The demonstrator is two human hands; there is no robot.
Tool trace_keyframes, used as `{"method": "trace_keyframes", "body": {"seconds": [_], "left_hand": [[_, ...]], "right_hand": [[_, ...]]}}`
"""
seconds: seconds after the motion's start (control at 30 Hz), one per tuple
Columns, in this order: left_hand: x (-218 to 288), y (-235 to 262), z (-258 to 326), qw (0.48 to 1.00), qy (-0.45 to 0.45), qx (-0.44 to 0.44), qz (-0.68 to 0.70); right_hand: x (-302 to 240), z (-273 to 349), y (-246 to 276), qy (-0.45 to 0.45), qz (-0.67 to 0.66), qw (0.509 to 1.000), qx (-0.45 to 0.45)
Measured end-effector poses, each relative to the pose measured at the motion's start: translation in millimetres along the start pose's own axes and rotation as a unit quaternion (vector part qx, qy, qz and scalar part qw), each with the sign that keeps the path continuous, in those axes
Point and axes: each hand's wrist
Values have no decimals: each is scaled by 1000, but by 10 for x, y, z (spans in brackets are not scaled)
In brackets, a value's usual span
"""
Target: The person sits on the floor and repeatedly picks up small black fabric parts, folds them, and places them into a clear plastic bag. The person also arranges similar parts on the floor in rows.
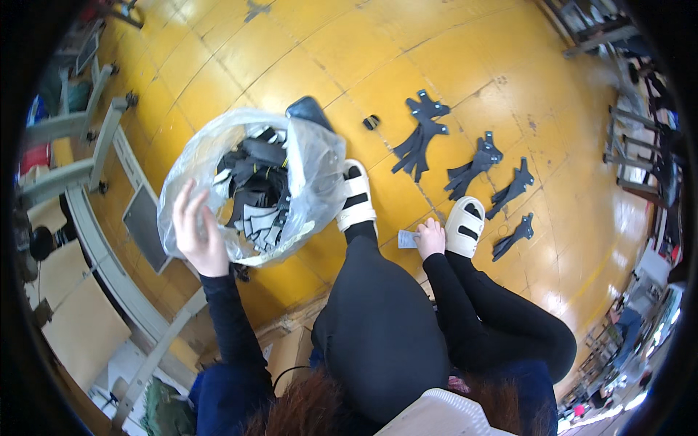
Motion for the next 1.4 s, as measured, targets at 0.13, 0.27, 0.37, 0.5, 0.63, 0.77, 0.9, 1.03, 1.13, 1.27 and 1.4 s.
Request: {"method": "trace_keyframes", "body": {"seconds": [0.13,0.27,0.37,0.5,0.63,0.77,0.9,1.03,1.13,1.27,1.4], "left_hand": [[369,-173,-19,992,-45,-61,103],[941,-166,-107,951,16,-59,304],[1640,-62,-52,890,83,-38,447],[2397,343,103,814,-70,-26,576],[2947,682,454,653,-233,-185,697],[3330,924,1009,515,-291,-398,702],[3587,658,1957,466,-308,-628,542],[3290,267,3091,548,-706,-382,236],[3233,138,3266,421,-710,-493,275],[3196,126,3246,377,-605,-620,328],[3243,238,3247,250,-486,-759,353]], "right_hand": [[-13,-198,287,-162,-131,978,-7],[-243,-574,1103,-239,-476,821,205],[-452,-404,2445,-158,-637,713,245],[-696,423,3757,-59,-602,707,366],[-568,1362,4188,117,-684,559,453],[-169,2093,4145,71,-661,526,531],[144,2486,3893,-218,-676,494,501],[632,3182,2722,-384,-701,495,342],[579,3712,1781,-490,-683,472,265],[285,4004,1217,-538,-652,459,271],[83,4136,1204,-496,-746,348,276]]}}
Point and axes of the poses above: each hand's wrist, its own z-axis away from the middle knuckle, its own y-axis out of the back of the hand, x = y × z, and after that the axes turned 7 degrees about x, right-handed
